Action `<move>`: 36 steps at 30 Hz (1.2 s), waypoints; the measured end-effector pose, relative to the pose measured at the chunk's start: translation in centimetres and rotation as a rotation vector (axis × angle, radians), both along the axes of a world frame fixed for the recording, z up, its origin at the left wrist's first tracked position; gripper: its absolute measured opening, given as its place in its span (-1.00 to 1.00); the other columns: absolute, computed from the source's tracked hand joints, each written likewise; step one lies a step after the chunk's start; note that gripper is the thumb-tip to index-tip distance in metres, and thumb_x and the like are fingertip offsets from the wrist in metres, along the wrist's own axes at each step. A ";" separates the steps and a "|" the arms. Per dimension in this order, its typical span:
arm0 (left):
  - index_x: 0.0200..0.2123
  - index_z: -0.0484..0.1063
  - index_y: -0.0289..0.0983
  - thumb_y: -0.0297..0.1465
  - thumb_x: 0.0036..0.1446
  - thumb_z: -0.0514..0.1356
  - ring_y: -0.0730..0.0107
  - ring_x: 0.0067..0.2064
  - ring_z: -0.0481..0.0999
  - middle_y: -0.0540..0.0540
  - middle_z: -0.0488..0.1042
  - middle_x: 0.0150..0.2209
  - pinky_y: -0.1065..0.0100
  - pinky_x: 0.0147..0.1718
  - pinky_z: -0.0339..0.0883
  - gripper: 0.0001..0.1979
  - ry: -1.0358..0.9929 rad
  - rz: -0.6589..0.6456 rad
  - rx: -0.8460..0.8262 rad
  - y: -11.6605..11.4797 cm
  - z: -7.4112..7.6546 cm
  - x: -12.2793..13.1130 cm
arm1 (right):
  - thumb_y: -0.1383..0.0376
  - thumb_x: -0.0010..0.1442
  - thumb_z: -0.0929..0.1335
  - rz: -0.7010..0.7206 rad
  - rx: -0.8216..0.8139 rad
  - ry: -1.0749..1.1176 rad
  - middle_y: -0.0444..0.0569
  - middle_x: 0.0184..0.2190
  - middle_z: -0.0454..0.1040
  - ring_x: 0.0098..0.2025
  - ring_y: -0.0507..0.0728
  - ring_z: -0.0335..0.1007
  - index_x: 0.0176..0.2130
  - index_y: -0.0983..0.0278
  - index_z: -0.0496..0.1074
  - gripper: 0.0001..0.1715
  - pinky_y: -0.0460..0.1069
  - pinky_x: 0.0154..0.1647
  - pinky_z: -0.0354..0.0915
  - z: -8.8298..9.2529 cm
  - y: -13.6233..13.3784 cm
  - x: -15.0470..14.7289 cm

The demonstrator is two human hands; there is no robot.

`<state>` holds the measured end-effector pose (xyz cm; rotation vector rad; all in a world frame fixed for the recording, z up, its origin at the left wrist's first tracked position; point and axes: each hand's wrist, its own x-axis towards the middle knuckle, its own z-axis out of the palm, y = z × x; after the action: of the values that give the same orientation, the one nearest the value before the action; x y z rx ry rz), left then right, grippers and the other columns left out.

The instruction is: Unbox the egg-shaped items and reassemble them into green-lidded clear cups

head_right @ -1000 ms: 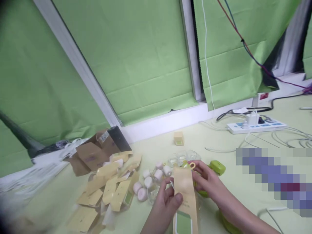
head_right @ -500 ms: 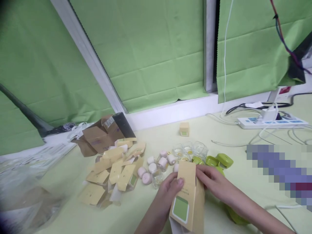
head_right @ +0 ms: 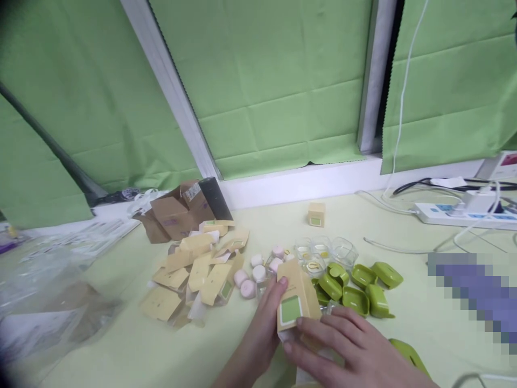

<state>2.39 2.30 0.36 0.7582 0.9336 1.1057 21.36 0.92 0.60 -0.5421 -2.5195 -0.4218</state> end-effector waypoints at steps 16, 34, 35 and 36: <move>0.05 0.22 -0.20 -0.11 0.12 0.11 0.20 0.10 0.35 -0.12 0.29 0.16 0.33 -0.07 0.29 -0.52 0.108 -0.030 -0.064 -0.1 -0.5 0.7 | 0.27 0.18 0.34 -0.119 -0.278 0.216 -0.21 -0.22 0.59 -0.28 0.11 0.55 -0.02 -0.13 0.41 -0.61 -0.06 -0.24 0.45 -1.3 -0.7 -0.2; -0.11 0.17 -0.21 -0.24 0.02 0.24 0.21 -0.06 0.39 -0.19 0.36 -0.06 0.26 -0.16 0.28 -0.58 0.372 0.033 0.346 -3.0 -2.1 -1.5 | 0.20 0.14 0.36 -0.239 -0.674 0.462 0.00 -0.05 0.44 -0.11 0.12 0.48 0.18 0.11 0.04 -0.31 -0.09 -0.19 0.47 -0.5 -1.8 -1.3; -0.17 0.17 -0.21 -0.25 -0.01 0.26 0.22 -0.08 0.39 -0.18 0.34 -0.07 0.26 -0.16 0.28 -0.60 0.401 0.067 0.373 -3.8 -3.0 -1.8 | 0.20 0.15 0.34 -0.256 -0.720 0.469 0.01 -0.04 0.43 -0.08 0.13 0.47 0.19 0.10 0.02 -0.32 -0.07 -0.18 0.47 -0.9 -2.0 -1.3; -0.22 0.16 -0.20 -0.25 -0.04 0.29 0.23 -0.09 0.38 -0.17 0.33 -0.07 0.27 -0.17 0.28 -0.61 0.414 0.093 0.399 -4.5 -3.8 -2.0 | 0.19 0.16 0.33 -0.266 -0.759 0.481 0.02 -0.02 0.43 -0.05 0.15 0.45 0.20 0.10 0.02 -0.32 -0.05 -0.16 0.46 -1.2 -2.2 -1.3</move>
<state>0.40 -2.24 -3.42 1.3171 1.1143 1.2605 20.04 -1.24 -0.57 -1.1111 -2.0698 0.5533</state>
